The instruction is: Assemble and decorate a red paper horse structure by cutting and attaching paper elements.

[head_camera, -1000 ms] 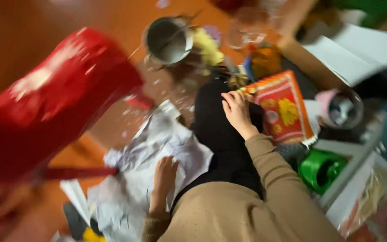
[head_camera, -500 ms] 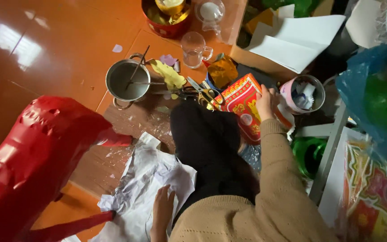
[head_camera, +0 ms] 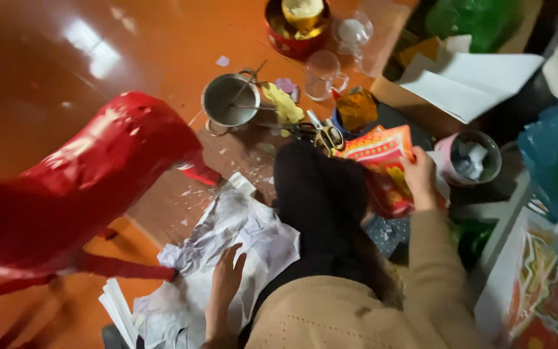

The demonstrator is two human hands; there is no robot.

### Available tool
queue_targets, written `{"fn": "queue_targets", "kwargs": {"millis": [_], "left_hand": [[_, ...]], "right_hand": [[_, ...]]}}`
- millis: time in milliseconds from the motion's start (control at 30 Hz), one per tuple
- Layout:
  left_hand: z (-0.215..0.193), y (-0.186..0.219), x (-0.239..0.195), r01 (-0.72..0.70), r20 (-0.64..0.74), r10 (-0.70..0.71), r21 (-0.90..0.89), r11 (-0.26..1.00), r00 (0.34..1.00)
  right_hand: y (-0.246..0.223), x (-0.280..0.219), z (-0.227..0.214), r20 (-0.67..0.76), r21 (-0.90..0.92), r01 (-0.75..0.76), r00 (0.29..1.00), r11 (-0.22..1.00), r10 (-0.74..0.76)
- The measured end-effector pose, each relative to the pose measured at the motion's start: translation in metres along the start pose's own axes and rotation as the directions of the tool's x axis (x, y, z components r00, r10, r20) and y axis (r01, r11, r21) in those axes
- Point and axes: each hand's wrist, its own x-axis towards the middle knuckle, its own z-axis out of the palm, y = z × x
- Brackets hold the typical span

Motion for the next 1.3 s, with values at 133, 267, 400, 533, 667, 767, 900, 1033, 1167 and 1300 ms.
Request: {"fn": "queue_targets", "kwargs": {"millis": [133, 267, 400, 533, 667, 767, 900, 1033, 1167, 1300], "left_hand": [[-0.050, 0.059, -0.003, -0.043, -0.085, 0.037, -0.076, 0.996, 0.996], [-0.077, 0.094, -0.002, -0.199, -0.124, 0.184, -0.123, 0.972, 0.975], [-0.081, 0.101, 0.009, -0.317, -0.118, 0.309, -0.060, 0.946, 0.944], [-0.102, 0.139, 0.001, -0.274, -0.108, 0.265, -0.084, 0.958, 0.958], [-0.108, 0.144, -0.004, -0.544, -0.421, 0.529, 0.096, 0.833, 0.737], [-0.120, 0.152, -0.016, -0.588, -0.473, 0.577, 0.143, 0.796, 0.666], [-0.122, 0.104, -0.034, -0.413, -0.322, 0.443, 0.160, 0.897, 0.837], [-0.134, 0.134, -0.038, -0.396, -0.344, 0.414, 0.125, 0.910, 0.843], [-0.134, 0.108, -0.036, -0.112, -0.250, 0.111, 0.010, 0.994, 0.962], [-0.124, 0.051, -0.004, 0.340, 0.032, -0.344, -0.269, 0.901, 0.938]], "right_hand": [[-0.046, -0.041, -0.031, 0.012, -0.109, 0.151, 0.988, 0.982, -0.151], [-0.065, -0.039, -0.054, -0.204, 0.099, 0.196, 0.964, 0.976, -0.173], [-0.144, -0.032, -0.129, -0.476, 0.121, 0.482, 0.795, 0.868, -0.376], [-0.287, -0.074, -0.163, -0.228, 0.112, 0.667, 0.739, 0.736, -0.634], [-0.355, -0.113, -0.112, 0.184, 0.335, 0.890, 0.261, 0.310, -0.948], [-0.382, -0.130, -0.084, 0.184, 0.443, 0.887, 0.055, 0.133, -0.981], [-0.383, -0.114, -0.062, 0.005, 0.883, 0.465, 0.133, 0.067, -0.991], [-0.256, -0.006, 0.001, 0.329, 0.696, 0.368, 0.599, 0.617, -0.730], [-0.010, 0.038, 0.086, 0.218, -0.045, -0.136, 0.966, 0.990, 0.142], [0.037, 0.038, 0.081, 0.027, -0.227, -0.242, 0.967, 0.943, 0.255]]}}
